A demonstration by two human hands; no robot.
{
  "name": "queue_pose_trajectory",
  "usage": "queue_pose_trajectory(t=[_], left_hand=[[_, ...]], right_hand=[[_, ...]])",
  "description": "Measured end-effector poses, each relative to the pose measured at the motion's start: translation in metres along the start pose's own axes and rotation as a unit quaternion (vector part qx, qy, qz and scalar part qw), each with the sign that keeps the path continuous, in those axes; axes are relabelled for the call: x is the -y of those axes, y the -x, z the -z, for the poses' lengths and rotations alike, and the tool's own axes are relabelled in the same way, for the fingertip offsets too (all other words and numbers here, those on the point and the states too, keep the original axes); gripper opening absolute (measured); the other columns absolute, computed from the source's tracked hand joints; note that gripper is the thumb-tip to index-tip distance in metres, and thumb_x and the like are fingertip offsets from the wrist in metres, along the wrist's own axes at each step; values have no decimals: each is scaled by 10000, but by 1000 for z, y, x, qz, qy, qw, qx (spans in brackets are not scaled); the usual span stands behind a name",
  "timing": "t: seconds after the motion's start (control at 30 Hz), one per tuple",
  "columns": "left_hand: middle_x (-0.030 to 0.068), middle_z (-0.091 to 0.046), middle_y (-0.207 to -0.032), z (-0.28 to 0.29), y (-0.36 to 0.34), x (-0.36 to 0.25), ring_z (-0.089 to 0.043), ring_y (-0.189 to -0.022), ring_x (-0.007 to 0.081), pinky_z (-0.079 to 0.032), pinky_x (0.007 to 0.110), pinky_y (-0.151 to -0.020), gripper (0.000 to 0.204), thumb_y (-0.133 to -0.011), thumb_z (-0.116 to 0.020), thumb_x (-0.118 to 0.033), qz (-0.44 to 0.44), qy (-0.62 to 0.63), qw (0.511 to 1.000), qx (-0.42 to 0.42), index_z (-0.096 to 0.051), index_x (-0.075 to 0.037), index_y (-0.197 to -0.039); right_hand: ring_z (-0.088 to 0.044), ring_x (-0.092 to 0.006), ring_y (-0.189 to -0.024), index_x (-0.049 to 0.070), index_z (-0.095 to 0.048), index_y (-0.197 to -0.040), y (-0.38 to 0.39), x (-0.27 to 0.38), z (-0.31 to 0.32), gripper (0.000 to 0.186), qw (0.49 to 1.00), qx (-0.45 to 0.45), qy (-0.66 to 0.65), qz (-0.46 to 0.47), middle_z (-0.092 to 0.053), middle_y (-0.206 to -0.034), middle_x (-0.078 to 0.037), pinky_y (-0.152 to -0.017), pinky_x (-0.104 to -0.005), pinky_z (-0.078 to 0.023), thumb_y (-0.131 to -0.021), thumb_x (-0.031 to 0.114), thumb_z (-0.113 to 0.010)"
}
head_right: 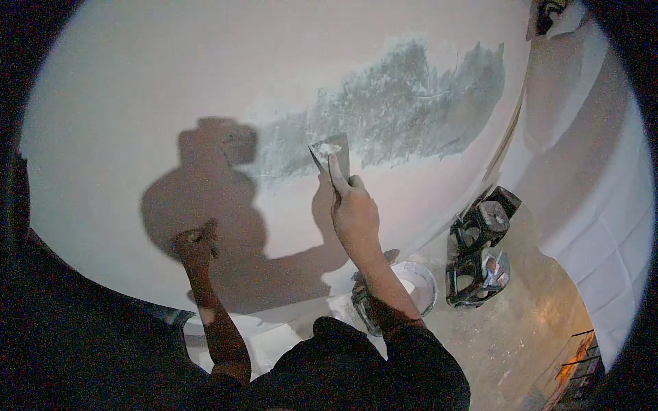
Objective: Patching and smoothing a damaged section of a wall using a putty knife and filler.
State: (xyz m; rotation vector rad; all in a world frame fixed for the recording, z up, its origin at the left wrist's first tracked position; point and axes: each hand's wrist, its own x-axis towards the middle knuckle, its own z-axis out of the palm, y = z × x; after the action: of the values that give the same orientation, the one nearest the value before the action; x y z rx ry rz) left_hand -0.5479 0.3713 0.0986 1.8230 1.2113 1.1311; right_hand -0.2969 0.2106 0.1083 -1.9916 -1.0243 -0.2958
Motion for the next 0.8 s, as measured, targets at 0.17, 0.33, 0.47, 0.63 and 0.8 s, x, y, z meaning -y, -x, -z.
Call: queue_pose_trajectory(t=[0.17, 0.33, 0.47, 0.63, 0.8], left_hand=[[55, -565, -464, -3, -1, 2, -502, -369, 102, -399, 261, -399, 332, -820, -736, -230, 4, 41, 999, -7, -657, 6, -601], [56, -564, -461, -1, -2, -1, -497, -364, 105, -403, 263, -407, 352, -816, -739, -264, 6, 3, 1000, 6, -655, 4, -606], [61, -558, -453, -3, 1, 0, -492, -362, 105, -409, 271, -415, 356, -821, -733, -269, -3, 12, 1000, -2, -654, 7, -611], [60, -553, -447, -4, 0, -4, -495, -367, 106, -411, 269, -419, 353, -822, -730, -261, 15, 22, 1000, -3, -655, 14, -613], [47, -562, -471, -5, -1, 1, -499, -381, 103, -381, 262, -392, 330, -815, -741, -223, 32, 56, 998, -15, -650, 11, -602]], right_hand=[[-577, -391, -722, 250, -472, -1368, 1, 1, 0, 524, 1000, 12, 20, -9, -557, -817, -190, -644, -454, -460, -880, 74, -550], [-579, -391, -719, 249, -473, -1366, 2, 0, -2, 516, 1000, -6, -14, 4, -567, -823, -191, -642, -456, -461, -886, 75, -549], [-579, -391, -714, 243, -469, -1370, 2, 1, -6, 528, 1000, -6, -10, 5, -563, -814, -193, -637, -453, -459, -881, 62, -553], [-573, -390, -704, 231, -474, -1368, 2, -2, -8, 528, 1000, -12, -3, 17, -545, -788, -192, -628, -451, -451, -878, 50, -553], [-572, -386, -711, 220, -480, -1362, -1, 3, -6, 517, 999, -15, -32, 23, -529, -780, -197, -623, -453, -442, -879, 48, -542]])
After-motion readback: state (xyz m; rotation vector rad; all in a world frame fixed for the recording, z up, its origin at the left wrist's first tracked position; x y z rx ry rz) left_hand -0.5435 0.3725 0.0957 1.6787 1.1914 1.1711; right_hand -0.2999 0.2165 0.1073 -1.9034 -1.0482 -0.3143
